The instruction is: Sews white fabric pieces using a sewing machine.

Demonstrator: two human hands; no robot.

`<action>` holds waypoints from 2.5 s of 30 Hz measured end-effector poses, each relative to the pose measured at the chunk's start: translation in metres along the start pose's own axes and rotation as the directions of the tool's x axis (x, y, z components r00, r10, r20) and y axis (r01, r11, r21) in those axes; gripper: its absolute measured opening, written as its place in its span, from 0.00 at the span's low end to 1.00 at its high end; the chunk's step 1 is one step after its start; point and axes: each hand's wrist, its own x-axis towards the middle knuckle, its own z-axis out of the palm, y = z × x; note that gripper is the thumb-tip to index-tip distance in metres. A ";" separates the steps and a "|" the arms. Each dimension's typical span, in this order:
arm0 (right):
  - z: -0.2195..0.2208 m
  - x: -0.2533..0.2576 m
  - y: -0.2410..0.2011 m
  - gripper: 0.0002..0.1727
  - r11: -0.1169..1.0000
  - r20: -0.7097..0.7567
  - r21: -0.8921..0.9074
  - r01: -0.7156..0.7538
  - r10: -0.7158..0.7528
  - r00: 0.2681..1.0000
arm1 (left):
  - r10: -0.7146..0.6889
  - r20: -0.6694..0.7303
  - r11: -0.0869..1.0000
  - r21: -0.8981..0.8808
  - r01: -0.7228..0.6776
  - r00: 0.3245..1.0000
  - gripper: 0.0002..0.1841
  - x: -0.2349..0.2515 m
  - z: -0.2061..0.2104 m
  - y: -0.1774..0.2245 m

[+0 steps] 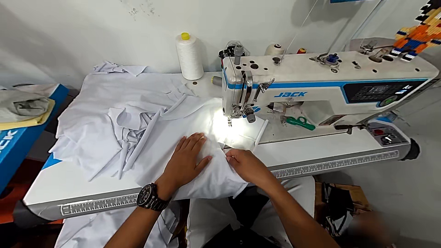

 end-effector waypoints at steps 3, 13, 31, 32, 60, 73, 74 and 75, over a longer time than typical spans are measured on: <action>0.018 0.009 -0.007 0.15 0.995 -0.054 -0.028 0.098 -0.100 0.994 | -0.005 0.013 1.000 0.012 0.005 1.000 0.34 -0.001 0.001 0.001; 0.029 0.032 -0.023 0.10 0.195 0.222 0.960 -0.198 -0.106 0.969 | -0.074 -0.045 0.997 -0.031 0.073 0.996 0.26 -0.002 -0.005 0.007; 0.017 -0.047 0.022 0.12 0.659 -0.068 -0.480 0.579 -0.686 0.724 | -0.055 0.052 0.998 0.044 0.053 0.997 0.36 -0.003 -0.008 0.006; 0.021 -0.058 0.034 0.11 0.662 -0.053 -0.435 0.610 -0.695 0.717 | -0.045 0.032 0.999 0.008 0.045 0.998 0.32 -0.005 -0.013 0.006; 0.022 -0.015 0.067 0.14 0.974 -0.514 -0.178 0.138 -0.212 0.832 | -0.418 -0.046 0.903 0.094 0.420 0.907 0.19 0.013 0.003 0.099; 0.014 -0.025 0.070 0.13 0.966 -0.555 -0.234 0.113 -0.228 0.800 | -0.452 -0.194 0.881 -0.249 0.402 0.870 0.09 -0.003 -0.001 0.091; 0.019 -0.033 0.069 0.12 0.961 -0.599 -0.247 0.127 -0.254 0.759 | -0.391 -0.220 0.917 -0.168 0.361 0.893 0.09 -0.007 -0.002 0.088; 0.028 -0.043 0.066 0.11 0.950 -0.631 -0.247 0.191 -0.307 0.713 | -0.312 -0.217 0.949 -0.120 0.292 0.925 0.12 -0.009 -0.003 0.085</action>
